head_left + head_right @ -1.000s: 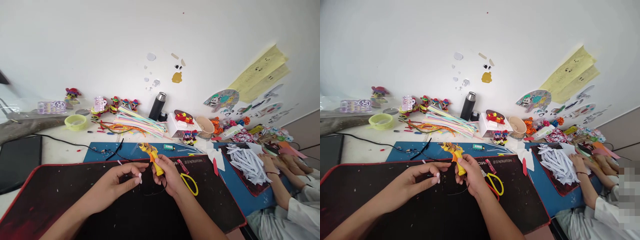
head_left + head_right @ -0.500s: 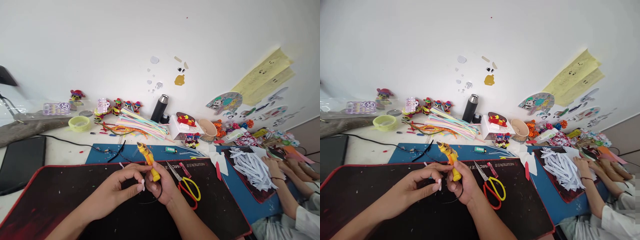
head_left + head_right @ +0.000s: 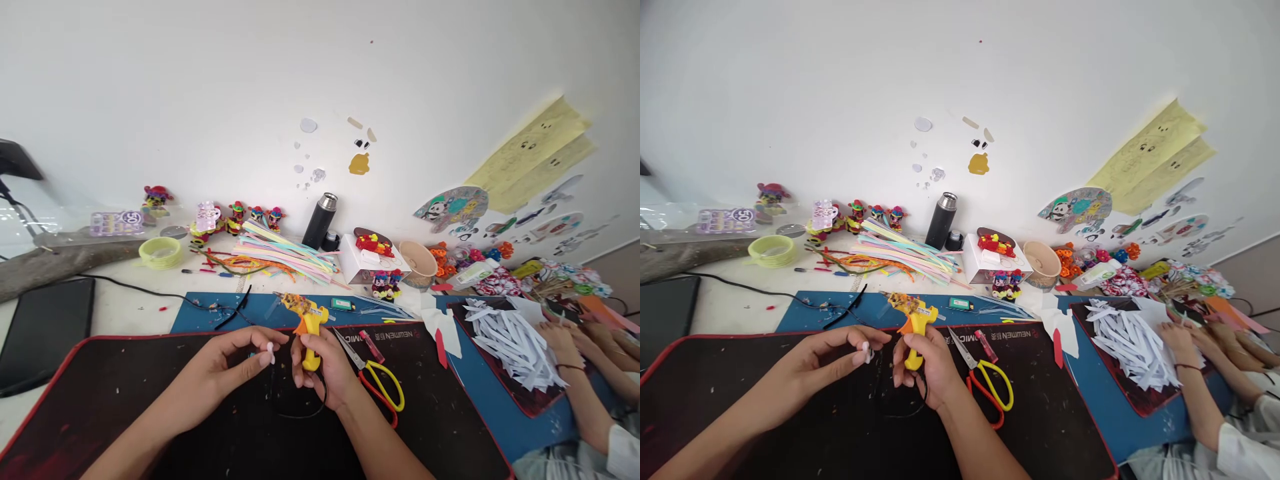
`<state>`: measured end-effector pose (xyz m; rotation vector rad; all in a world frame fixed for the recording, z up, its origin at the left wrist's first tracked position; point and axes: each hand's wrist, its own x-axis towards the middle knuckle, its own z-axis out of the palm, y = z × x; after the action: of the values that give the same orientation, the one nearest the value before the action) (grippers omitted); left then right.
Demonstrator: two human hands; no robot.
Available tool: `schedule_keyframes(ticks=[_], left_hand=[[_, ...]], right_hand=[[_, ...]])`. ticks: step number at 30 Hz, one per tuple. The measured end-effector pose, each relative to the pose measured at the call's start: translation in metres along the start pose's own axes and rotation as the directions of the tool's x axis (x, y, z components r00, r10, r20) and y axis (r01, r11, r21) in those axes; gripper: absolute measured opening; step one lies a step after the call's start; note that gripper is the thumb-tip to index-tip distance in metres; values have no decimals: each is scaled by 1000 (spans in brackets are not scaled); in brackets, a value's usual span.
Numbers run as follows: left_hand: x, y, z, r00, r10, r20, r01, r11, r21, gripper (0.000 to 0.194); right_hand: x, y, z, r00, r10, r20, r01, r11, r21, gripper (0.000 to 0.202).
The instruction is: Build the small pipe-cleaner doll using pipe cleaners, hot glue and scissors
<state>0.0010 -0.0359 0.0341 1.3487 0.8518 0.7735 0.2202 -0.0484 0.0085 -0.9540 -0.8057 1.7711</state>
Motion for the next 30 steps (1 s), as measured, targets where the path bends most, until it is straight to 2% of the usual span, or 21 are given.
schedule_keyframes(ticks=[6, 10, 13, 17, 24, 30], left_hand=[[3, 1, -9, 979, -39, -201, 40, 999, -1, 42], [3, -2, -15, 958, -49, -282, 46, 999, -15, 45], [4, -3, -17, 943, -41, -331, 35, 999, -23, 47], [4, -3, -17, 935, -30, -354, 26, 1000, -14, 47], [5, -3, -17, 926, -18, -376, 23, 1000, 9, 48], [6, 0, -14, 926, -10, -377, 19, 1000, 23, 51]], right_hand=[[1, -1, 0, 1000, 8, -15, -7, 998, 65, 32], [-1, -1, -2, 1000, 5, 13, -6, 994, 105, 42], [-4, -1, -5, 997, -32, 72, 21, 989, 144, 35], [-8, -1, -7, 984, -89, 153, 54, 974, 221, 36], [-8, 0, 4, 974, -63, 219, 4, 965, 260, 43], [-10, -2, 5, 984, -52, 169, 15, 977, 214, 40]])
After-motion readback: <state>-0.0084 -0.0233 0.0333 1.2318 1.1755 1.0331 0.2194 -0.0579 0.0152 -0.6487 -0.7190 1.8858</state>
